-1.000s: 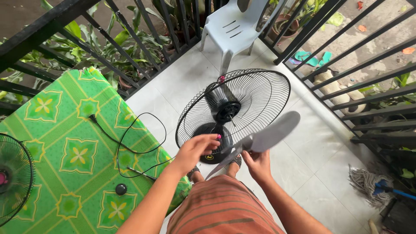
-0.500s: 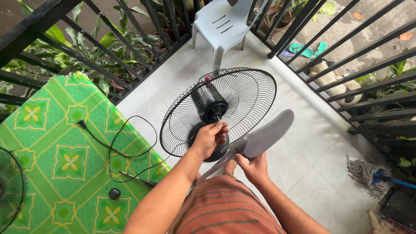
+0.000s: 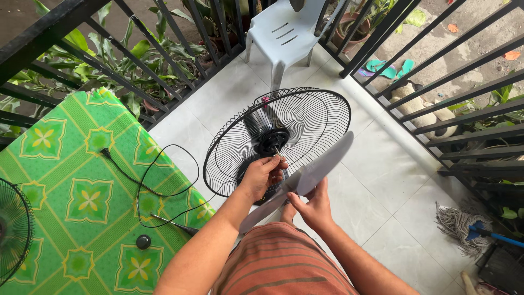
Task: The person reassembles a standing electric fan on a balcony. They attach the front grille, then the fan blades, and finally the rear grille, securing each part by hand.
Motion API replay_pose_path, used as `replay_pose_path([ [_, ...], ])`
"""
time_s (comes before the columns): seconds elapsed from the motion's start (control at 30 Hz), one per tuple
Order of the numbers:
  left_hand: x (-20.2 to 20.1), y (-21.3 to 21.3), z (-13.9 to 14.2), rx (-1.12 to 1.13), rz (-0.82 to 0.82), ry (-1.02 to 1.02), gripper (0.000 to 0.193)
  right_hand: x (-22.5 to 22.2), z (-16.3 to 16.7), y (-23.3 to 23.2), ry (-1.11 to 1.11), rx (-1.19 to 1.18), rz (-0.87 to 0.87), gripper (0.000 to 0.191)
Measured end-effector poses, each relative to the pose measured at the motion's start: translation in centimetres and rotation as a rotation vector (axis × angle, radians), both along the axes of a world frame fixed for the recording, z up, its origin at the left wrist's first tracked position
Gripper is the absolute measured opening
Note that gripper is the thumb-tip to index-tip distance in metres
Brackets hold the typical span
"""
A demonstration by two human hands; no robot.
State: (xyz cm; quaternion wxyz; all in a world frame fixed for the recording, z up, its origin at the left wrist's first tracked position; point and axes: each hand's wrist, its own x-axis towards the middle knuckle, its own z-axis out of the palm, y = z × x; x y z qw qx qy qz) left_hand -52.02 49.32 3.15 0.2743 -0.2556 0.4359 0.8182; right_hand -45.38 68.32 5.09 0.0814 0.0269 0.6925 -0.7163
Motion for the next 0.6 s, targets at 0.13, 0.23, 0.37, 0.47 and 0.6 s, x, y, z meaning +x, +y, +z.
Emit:
replay_pose_path([
  [0.13, 0.0, -0.4, 0.1, -0.035, -0.029, 0.003, 0.025, -0.5, 0.1, -0.5, -0.061, 0.006, 0.005, 0.068],
  [0.23, -0.2, -0.6, 0.0, -0.056, -0.057, 0.024, 0.024, -0.7, 0.1, -0.8, -0.054, 0.027, 0.001, 0.073],
  [0.37, -0.6, -1.1, 0.4, -0.04, -0.109, 0.03, 0.028, -1.0, 0.2, -1.2, -0.05, 0.077, -0.008, 0.079],
  [0.47, -0.1, -2.4, 1.9, -0.033, -0.141, 0.039, 0.042, -1.2, 0.7, -1.7, -0.078, 0.114, -0.019, 0.081],
  [0.6, 3.0, -6.7, 4.9, 0.006, -0.115, 0.085, 0.064, -1.6, 1.5, -2.7, -0.163, 0.158, -0.065, 0.08],
])
